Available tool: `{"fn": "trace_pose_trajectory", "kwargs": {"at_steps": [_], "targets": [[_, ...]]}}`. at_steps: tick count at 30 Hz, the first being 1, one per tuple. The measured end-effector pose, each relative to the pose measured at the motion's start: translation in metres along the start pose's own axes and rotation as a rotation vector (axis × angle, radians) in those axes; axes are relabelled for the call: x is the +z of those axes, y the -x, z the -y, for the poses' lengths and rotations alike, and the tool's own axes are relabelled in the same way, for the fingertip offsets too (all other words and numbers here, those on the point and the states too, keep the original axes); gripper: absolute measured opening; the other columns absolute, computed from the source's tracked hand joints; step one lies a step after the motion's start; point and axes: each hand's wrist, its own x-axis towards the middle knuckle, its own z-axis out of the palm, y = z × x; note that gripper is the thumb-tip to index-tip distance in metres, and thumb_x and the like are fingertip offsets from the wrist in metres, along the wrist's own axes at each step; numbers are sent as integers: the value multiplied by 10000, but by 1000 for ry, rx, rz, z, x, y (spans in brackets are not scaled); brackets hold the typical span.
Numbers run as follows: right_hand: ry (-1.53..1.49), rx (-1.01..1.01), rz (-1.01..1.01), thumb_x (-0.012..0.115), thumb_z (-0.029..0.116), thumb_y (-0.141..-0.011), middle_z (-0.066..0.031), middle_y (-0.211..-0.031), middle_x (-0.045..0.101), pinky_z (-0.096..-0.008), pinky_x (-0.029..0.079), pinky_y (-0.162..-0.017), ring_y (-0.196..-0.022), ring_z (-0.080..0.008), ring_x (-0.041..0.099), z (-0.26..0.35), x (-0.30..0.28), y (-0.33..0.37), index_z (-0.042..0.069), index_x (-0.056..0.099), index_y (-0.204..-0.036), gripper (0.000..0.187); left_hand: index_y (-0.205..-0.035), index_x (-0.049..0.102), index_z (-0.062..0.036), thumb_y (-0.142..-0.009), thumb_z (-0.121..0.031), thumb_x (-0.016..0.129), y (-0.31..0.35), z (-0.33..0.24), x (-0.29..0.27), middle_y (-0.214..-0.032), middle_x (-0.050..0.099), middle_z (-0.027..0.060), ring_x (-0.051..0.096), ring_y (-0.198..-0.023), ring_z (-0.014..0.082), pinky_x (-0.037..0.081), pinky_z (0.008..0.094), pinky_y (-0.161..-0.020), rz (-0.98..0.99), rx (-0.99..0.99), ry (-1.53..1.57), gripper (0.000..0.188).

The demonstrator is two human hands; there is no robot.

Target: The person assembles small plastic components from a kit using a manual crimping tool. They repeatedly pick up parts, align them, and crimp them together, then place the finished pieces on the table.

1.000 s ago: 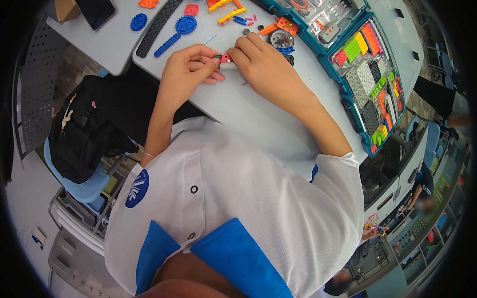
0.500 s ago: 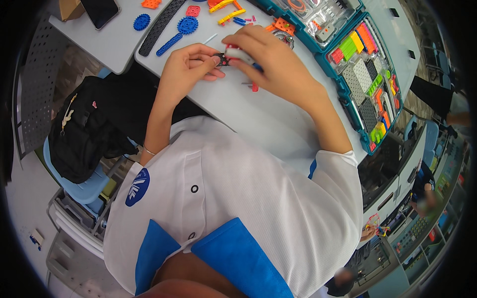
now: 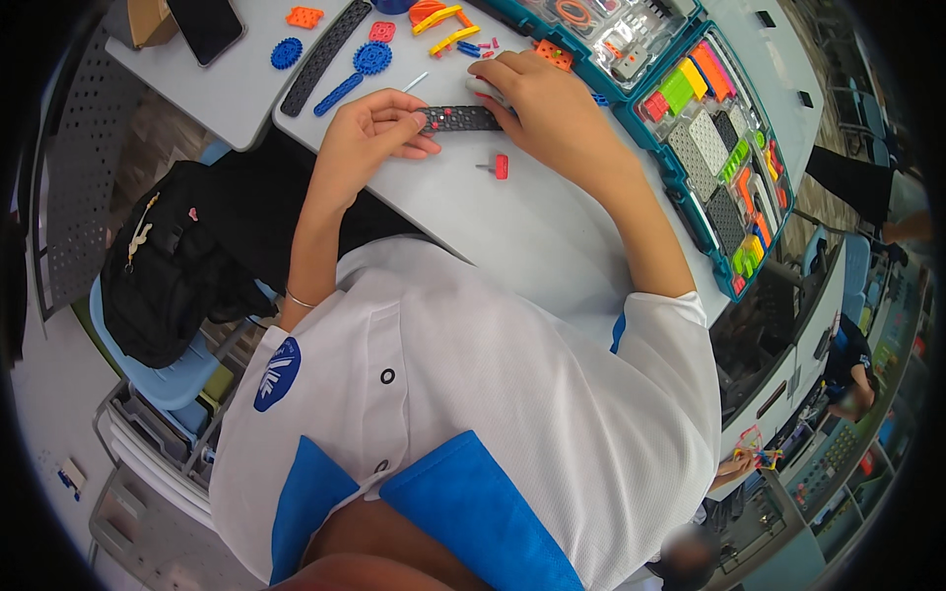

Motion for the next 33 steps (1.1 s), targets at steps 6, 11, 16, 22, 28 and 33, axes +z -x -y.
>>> {"fn": "trace_pose_trajectory", "kwargs": {"at_steps": [6, 11, 16, 22, 28, 33], "targets": [[-150, 4, -17, 703, 147, -870, -100, -1184, 620, -376, 531, -846, -1005, -293, 651, 10, -8, -1, 76, 649, -1195, 337, -1134, 614, 61, -962, -96, 628, 1, 1, 2, -949, 692, 130, 739, -841, 209, 599, 246, -709, -38, 8, 20, 234], [-188, -52, 66, 719, 165, -870, -102, -1161, 627, -382, 535, -848, -998, -305, 653, 9, 9, 2, 65, 645, -1202, 355, -1126, 619, 54, -928, -129, 682, 9, -10, 15, -880, 727, 120, 737, -782, 164, 583, 240, -671, -200, 80, -88, 277], [-121, 31, 92, 725, 185, -868, -105, -1141, 637, -388, 537, -840, -981, -309, 654, 9, 8, 3, 61, 645, -1193, 357, -1145, 681, 9, -925, -153, 705, 4, -44, -17, -931, 735, 84, 693, -819, 111, 528, 230, -657, -400, 381, -657, 275], [-107, 2, 64, 720, 175, -868, -106, -1122, 637, -384, 534, -839, -980, -306, 652, 9, 12, 0, 56, 646, -1174, 337, -1323, 426, 137, -713, -599, 805, -85, -51, -202, -1283, 466, 271, 396, -1264, 386, 373, 475, -1042, -1307, 507, -1372, 1029], [-119, -1, 52, 716, 159, -869, -98, -1105, 634, -388, 536, -835, -981, -301, 650, 6, 16, 0, 54, 647, -1167, 324, -1269, 380, 193, -639, -595, 807, -132, -27, -262, -1224, 449, 318, 412, -1216, 399, 466, 482, -963, -1272, 348, -1188, 1095], [-120, 16, 59, 718, 165, -868, -94, -1106, 636, -385, 540, -830, -981, -296, 653, 6, 14, 2, 54, 647, -1163, 323, -1223, 436, 158, -647, -531, 792, -119, -45, -229, -1165, 481, 264, 435, -1187, 385, 481, 482, -941, -1239, 361, -1047, 966]]}}
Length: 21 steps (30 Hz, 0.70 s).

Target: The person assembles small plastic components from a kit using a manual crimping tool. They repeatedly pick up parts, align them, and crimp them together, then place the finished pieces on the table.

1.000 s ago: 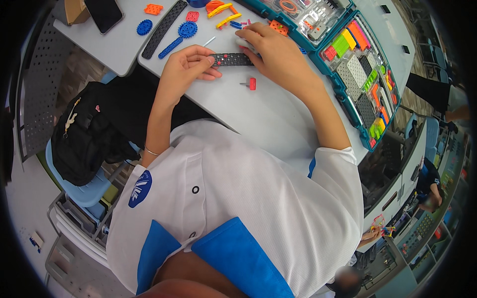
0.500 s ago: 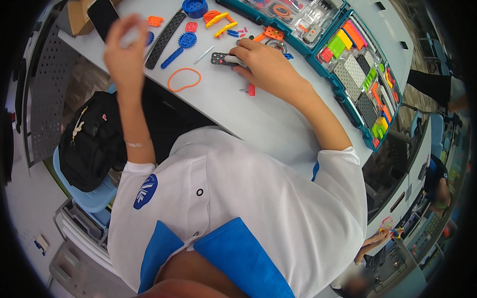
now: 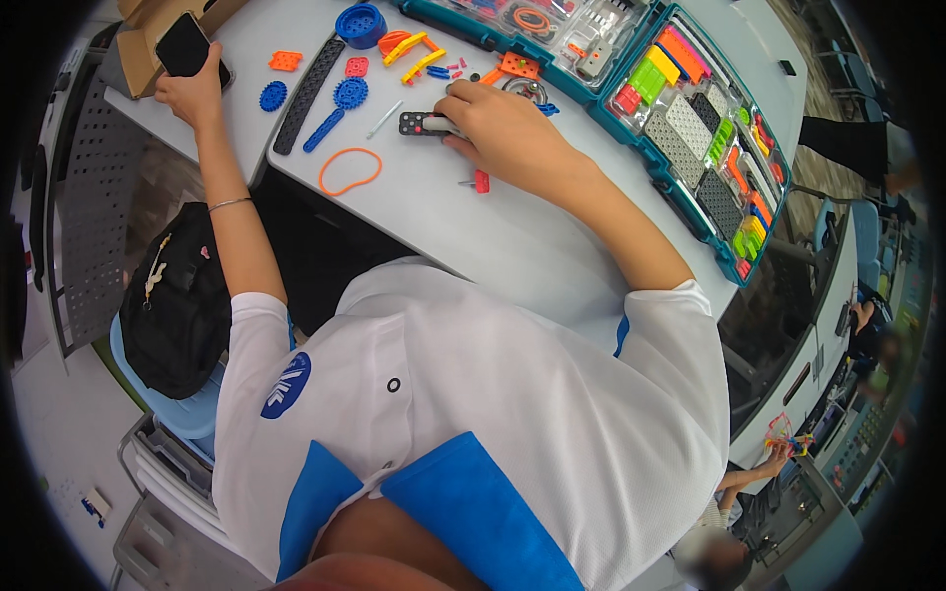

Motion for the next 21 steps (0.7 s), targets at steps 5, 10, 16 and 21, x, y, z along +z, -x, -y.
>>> {"fn": "trace_pose_trajectory", "kwargs": {"at_steps": [5, 10, 16, 21], "targets": [[18, -10, -5, 720, 172, -868, -98, -1104, 637, -381, 542, -833, -977, -296, 655, 1, 0, -1, 52, 646, -1168, 332, -1212, 452, 154, -646, -535, 792, 0, 5, 1, -1160, 486, 248, 444, -1179, 376, 496, 480, -915, -29, 41, -43, 954], [20, -20, -15, 718, 172, -869, -101, -1104, 637, -383, 543, -834, -975, -296, 656, 0, 1, -1, 51, 645, -1171, 333, -1223, 445, 162, -652, -536, 790, 2, 3, 1, -1176, 477, 267, 448, -1184, 378, 497, 484, -924, -29, 27, -24, 965], [0, -10, -2, 729, 175, -858, -103, -1106, 651, -382, 543, -830, -964, -301, 661, 0, -2, -1, 53, 657, -1165, 338, -1285, 401, 171, -654, -563, 822, 1, 16, 11, -1261, 437, 299, 452, -1216, 403, 484, 484, -968, -43, 35, 21, 1056], [-44, -6, 15, 746, 196, -845, -114, -1103, 671, -380, 541, -833, -949, -306, 670, 1, -11, -1, 58, 661, -1171, 365, -1345, 351, 161, -638, -577, 866, -1, 26, 10, -1319, 396, 296, 466, -1234, 411, 457, 477, -1018, 13, 7, 77, 1144]]}}
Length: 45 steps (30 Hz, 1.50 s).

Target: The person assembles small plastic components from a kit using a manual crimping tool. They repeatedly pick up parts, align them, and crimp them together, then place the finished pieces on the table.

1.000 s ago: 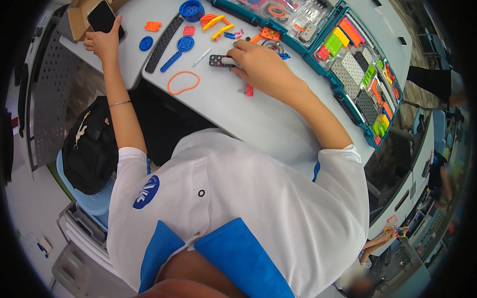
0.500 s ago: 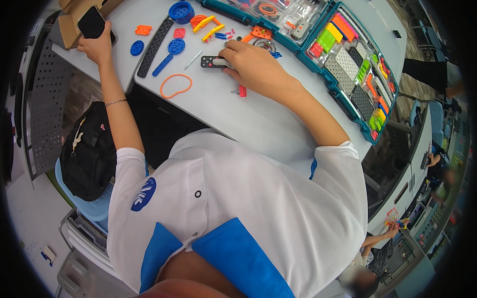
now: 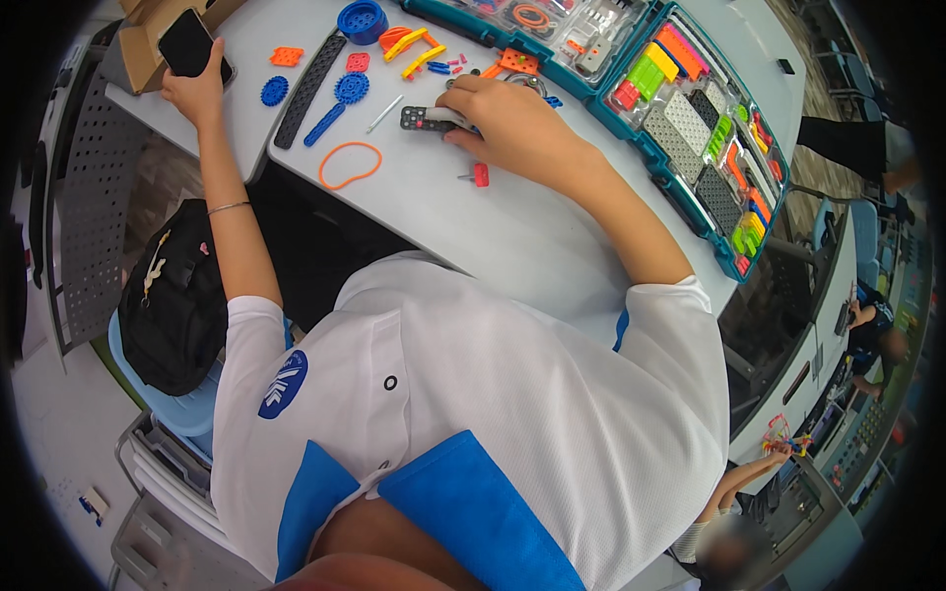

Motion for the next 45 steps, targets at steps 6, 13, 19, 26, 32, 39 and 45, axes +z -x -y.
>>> {"fn": "trace_pose_trajectory", "kwargs": {"at_steps": [6, 13, 19, 26, 32, 39, 45], "targets": [[13, 5, -4, 741, 210, -855, -142, -1127, 681, -377, 538, -855, -972, -309, 674, -2, 1, 0, 58, 660, -1177, 365, -1256, 414, 103, -631, -574, 867, 5, -11, -4, -1262, 433, 247, 467, -1216, 376, 457, 482, -1005, -61, -27, 47, 1027], [-4, 3, -14, 735, 206, -858, -136, -1112, 677, -382, 537, -848, -970, -307, 671, -2, 2, 1, 48, 655, -1175, 363, -1228, 407, 92, -625, -548, 869, 2, -19, -11, -1211, 440, 222, 476, -1173, 354, 486, 478, -963, -30, -41, -23, 993], [10, -16, -22, 732, 204, -858, -132, -1084, 672, -385, 538, -833, -965, -302, 668, -3, 2, 2, 43, 651, -1170, 360, -1253, 386, 117, -636, -551, 871, 3, -12, -5, -1242, 407, 239, 462, -1200, 376, 491, 494, -966, -31, -17, 19, 1031], [-22, -19, -43, 759, 229, -847, -154, -1108, 685, -366, 531, -849, -972, -308, 672, 0, -4, 0, 35, 661, -1177, 395, -1348, 367, 109, -715, -474, 863, 15, -13, -17, -1274, 413, 225, 538, -1121, 333, 512, 433, -934, -249, 194, -82, 993], [-175, 23, -96, 781, 256, -832, -148, -1063, 697, -354, 526, -799, -908, -289, 667, -1, -9, 1, 29, 677, -1155, 408, -1248, 597, 7, -920, -98, 692, 119, -123, -78, -1144, 649, 88, 662, -939, 159, 535, 288, -863, 492, 10, 881, 357], [-330, 3, -172, 801, 295, -822, -153, -989, 701, -348, 518, -746, -849, -291, 663, 8, -10, 0, 12, 678, -1138, 442, -1268, 592, 39, -928, -53, 665, 200, -177, -106, -1178, 665, 112, 624, -1068, 147, 491, 282, -942, 1156, -196, 1209, 359], [-418, -54, -267, 803, 279, -827, -135, -969, 701, -323, 514, -734, -801, -255, 653, 15, -9, 1, 5, 679, -1108, 411, -1232, 620, 39, -911, -43, 690, 211, -187, -102, -1154, 674, 112, 633, -1042, 137, 499, 279, -906, 945, -222, 1249, 339]]}}
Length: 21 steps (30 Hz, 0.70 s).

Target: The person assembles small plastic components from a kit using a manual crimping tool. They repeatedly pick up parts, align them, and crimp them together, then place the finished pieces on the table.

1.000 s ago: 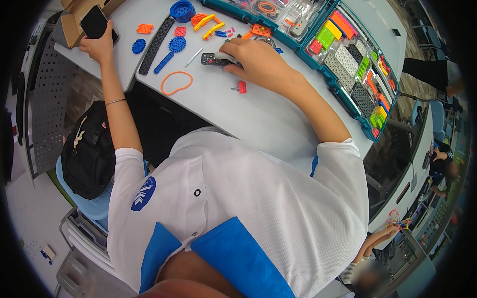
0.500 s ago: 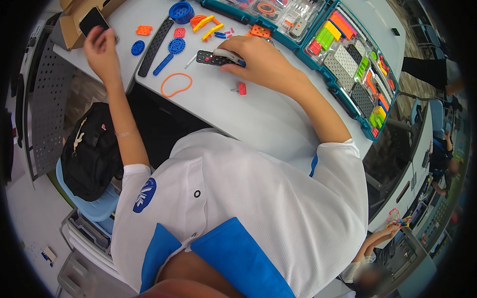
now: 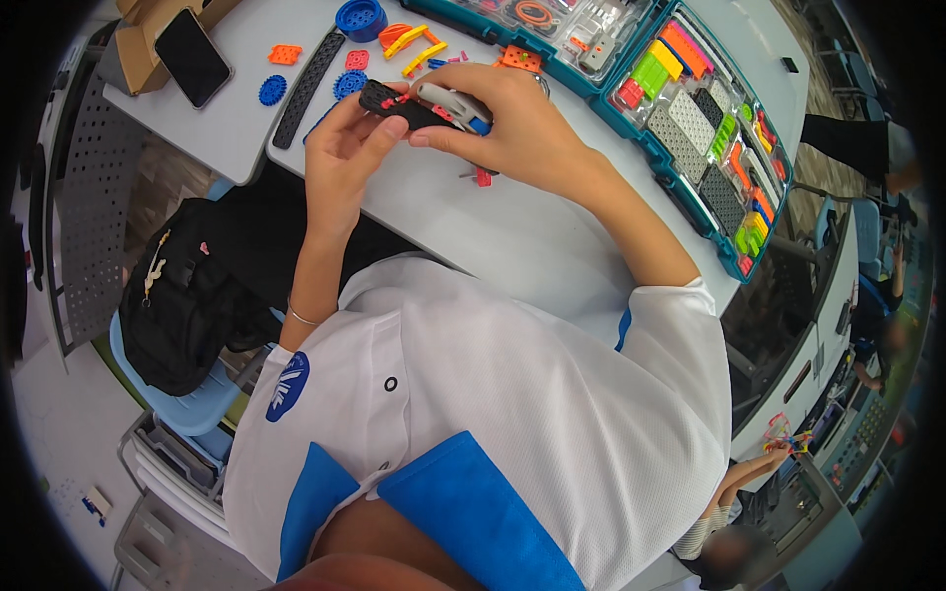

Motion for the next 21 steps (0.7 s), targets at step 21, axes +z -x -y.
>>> {"fn": "trace_pose_trajectory", "kwargs": {"at_steps": [21], "targets": [[32, -237, -134, 724, 100, -860, -107, -969, 646, -328, 518, -711, -825, -284, 652, 5, 3, -2, 30, 613, -1050, 231, -1177, 631, 63, -888, 2, 708, 7, -6, 14, -1099, 661, 93, 662, -1012, 176, 552, 303, -903, 16, 134, 47, 305]]}}
